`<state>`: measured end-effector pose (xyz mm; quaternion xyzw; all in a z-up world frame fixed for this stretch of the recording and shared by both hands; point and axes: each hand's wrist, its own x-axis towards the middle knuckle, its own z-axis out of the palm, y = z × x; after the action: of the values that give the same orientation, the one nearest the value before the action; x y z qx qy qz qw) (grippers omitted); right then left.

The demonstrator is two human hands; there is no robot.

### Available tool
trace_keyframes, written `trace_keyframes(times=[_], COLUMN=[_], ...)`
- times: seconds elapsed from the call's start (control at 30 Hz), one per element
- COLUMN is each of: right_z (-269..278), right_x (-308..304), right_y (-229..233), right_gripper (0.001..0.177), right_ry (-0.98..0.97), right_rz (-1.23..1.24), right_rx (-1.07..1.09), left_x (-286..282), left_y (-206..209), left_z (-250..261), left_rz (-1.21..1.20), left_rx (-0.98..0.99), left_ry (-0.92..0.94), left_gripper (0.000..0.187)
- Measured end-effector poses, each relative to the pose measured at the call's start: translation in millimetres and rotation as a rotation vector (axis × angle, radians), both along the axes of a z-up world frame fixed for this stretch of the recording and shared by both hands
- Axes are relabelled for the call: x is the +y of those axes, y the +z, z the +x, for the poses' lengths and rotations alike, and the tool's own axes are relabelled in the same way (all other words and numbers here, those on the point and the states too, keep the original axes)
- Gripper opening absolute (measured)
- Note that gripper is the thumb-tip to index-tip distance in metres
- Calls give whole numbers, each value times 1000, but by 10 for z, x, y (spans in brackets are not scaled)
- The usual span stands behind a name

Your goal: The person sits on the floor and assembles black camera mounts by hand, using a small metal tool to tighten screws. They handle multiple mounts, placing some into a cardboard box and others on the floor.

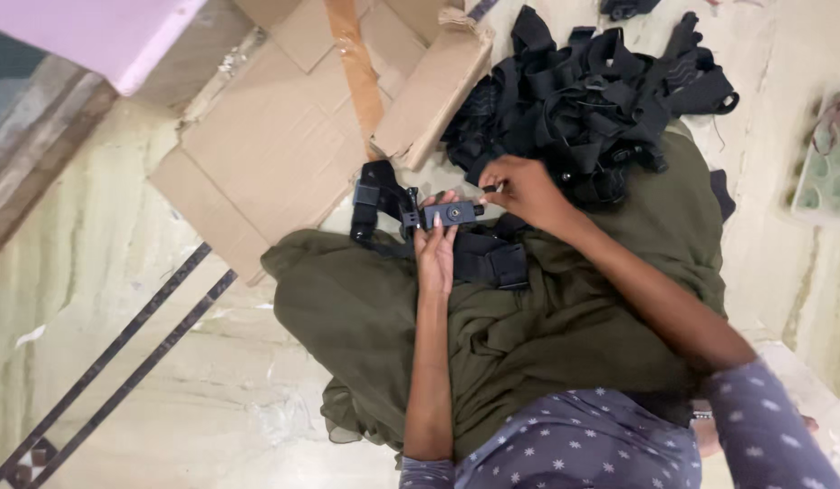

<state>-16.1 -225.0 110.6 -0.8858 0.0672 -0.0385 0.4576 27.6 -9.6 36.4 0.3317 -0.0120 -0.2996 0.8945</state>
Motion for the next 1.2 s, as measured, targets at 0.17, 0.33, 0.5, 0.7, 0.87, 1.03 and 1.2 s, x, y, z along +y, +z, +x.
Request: trace_keyframes(times=[0.17,0.33,0.5,0.7,0.87,1.03,1.2], right_z=[-279,-258,-233,-208,-190,-188,-212], right_x=[335,316,167,82,21,39,71], right_y=[366,240,54,-153,-245,-281,-169], right_gripper=[14,19,20,21,22,20,18], right_ry=[-105,-26,37,79,84,144,96], right_rz=[321,235,200,604,826,768,743], right_rx=[-133,-340,-290,-128,-19,-125,-43], left_x=[1,-103,-75,-26,-61,-48,16], left_y=[24,53,-61,-313,-261,-152,-266], left_z=[-117,-226,-238,-224,-201,-209,-201], left_rz=[18,157,188,316,350,387,561], left_rx=[-48,-236,-285,-348,-400,-380,-630], left_ry=[-62,-86,-4,53,94,106,164], left_gripper=[48,64,64,61,66,63,28])
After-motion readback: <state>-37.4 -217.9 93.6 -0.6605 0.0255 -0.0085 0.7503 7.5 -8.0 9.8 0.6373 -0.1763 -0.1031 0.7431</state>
